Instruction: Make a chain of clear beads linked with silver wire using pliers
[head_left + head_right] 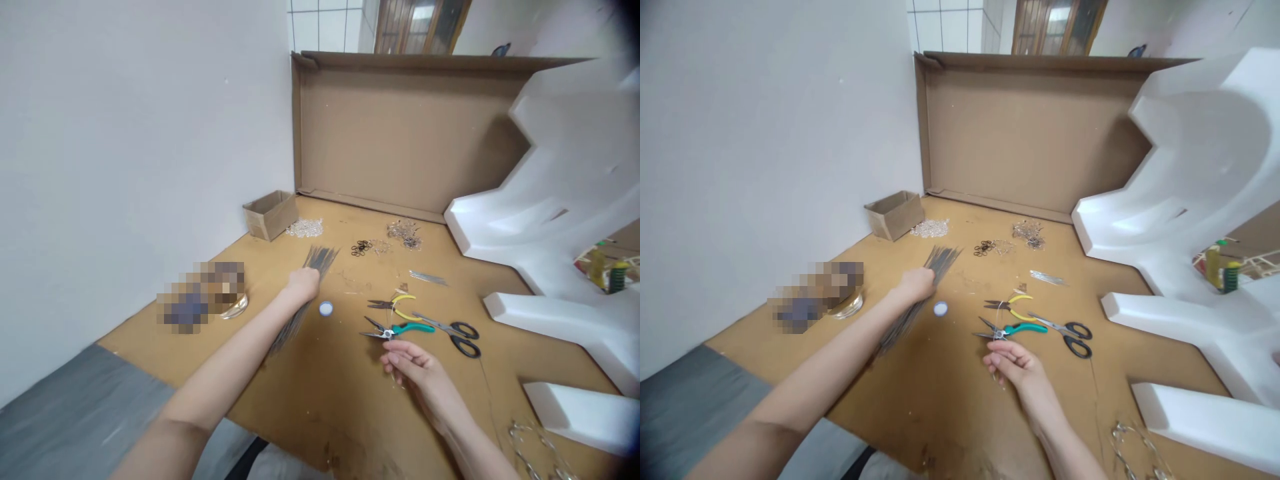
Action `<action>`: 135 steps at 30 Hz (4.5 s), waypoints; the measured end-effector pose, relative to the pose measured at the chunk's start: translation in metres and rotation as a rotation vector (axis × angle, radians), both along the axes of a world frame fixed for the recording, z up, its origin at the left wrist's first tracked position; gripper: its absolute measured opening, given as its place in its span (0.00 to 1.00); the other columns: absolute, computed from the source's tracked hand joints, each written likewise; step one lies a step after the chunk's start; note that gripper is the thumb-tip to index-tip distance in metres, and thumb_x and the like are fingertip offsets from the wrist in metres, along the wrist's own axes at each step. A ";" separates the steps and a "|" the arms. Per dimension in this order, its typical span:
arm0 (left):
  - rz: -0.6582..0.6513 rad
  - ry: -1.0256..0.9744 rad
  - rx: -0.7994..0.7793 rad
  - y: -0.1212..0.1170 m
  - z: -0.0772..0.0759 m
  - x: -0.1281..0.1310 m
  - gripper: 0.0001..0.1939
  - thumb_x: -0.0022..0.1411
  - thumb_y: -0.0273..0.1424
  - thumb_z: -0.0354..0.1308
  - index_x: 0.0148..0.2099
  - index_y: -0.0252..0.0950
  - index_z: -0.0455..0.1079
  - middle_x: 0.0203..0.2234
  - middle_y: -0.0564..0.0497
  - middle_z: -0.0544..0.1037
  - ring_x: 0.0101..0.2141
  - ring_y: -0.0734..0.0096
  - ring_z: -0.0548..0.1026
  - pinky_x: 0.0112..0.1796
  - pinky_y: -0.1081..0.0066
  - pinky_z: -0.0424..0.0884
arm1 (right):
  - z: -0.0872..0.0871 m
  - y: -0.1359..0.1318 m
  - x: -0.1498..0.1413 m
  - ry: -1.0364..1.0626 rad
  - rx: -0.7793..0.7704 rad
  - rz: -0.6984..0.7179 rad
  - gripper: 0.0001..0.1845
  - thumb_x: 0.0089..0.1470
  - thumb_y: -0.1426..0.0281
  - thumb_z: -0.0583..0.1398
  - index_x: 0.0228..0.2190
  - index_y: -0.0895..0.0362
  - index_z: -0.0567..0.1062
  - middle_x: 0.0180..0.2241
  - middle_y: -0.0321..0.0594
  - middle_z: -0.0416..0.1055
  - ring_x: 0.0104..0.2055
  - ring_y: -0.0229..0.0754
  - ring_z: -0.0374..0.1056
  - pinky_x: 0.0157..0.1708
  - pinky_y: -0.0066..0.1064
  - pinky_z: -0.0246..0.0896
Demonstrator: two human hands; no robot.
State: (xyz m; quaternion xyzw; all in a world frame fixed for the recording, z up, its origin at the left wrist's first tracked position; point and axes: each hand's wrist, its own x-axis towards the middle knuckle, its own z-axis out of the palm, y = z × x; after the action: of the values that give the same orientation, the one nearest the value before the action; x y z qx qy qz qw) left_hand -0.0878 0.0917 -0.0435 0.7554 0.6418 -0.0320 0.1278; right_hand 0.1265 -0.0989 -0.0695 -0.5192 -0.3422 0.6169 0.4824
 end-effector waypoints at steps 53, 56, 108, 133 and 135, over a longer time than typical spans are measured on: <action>-0.129 -0.738 0.491 -0.038 0.066 -0.029 0.03 0.52 0.29 0.51 0.31 0.35 0.62 0.24 0.54 0.70 0.26 0.77 0.68 0.28 0.77 0.63 | 0.004 -0.002 -0.002 0.004 0.014 0.038 0.12 0.43 0.63 0.65 0.28 0.58 0.76 0.21 0.36 0.68 0.22 0.34 0.60 0.22 0.26 0.52; -0.104 -1.213 0.244 -0.058 0.067 -0.014 0.05 0.54 0.32 0.50 0.32 0.35 0.58 0.22 0.54 0.70 0.23 0.77 0.70 0.21 0.78 0.63 | 0.006 -0.001 -0.004 0.032 0.014 0.019 0.12 0.42 0.63 0.65 0.28 0.58 0.76 0.22 0.36 0.69 0.23 0.34 0.62 0.23 0.26 0.53; -0.051 -1.258 -0.259 -0.005 0.014 -0.011 0.03 0.56 0.27 0.51 0.34 0.33 0.59 0.20 0.56 0.70 0.18 0.83 0.69 0.20 0.81 0.64 | 0.029 0.119 -0.040 -0.453 0.152 0.158 0.15 0.42 0.59 0.61 0.29 0.56 0.77 0.28 0.39 0.74 0.19 0.34 0.61 0.17 0.27 0.52; -0.055 0.039 0.037 -0.003 -0.003 0.000 0.12 0.51 0.25 0.52 0.38 0.27 0.72 0.38 0.32 0.74 0.42 0.52 0.73 0.40 0.62 0.68 | 0.025 0.107 -0.005 -0.015 0.139 0.113 0.12 0.38 0.64 0.66 0.25 0.57 0.73 0.24 0.34 0.70 0.21 0.31 0.64 0.20 0.23 0.58; -0.050 0.072 0.021 -0.002 -0.004 0.002 0.14 0.51 0.26 0.52 0.40 0.27 0.72 0.39 0.32 0.74 0.42 0.52 0.73 0.40 0.64 0.68 | 0.027 0.105 -0.006 -0.009 0.147 0.110 0.12 0.38 0.64 0.66 0.25 0.58 0.73 0.23 0.34 0.70 0.21 0.31 0.64 0.20 0.23 0.59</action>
State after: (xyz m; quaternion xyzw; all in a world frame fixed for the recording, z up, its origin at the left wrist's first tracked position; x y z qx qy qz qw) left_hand -0.0854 0.0902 -0.0475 0.7709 0.6271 -0.0557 0.0961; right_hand 0.1204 0.0065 -0.0420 -0.4658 -0.4168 0.6134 0.4828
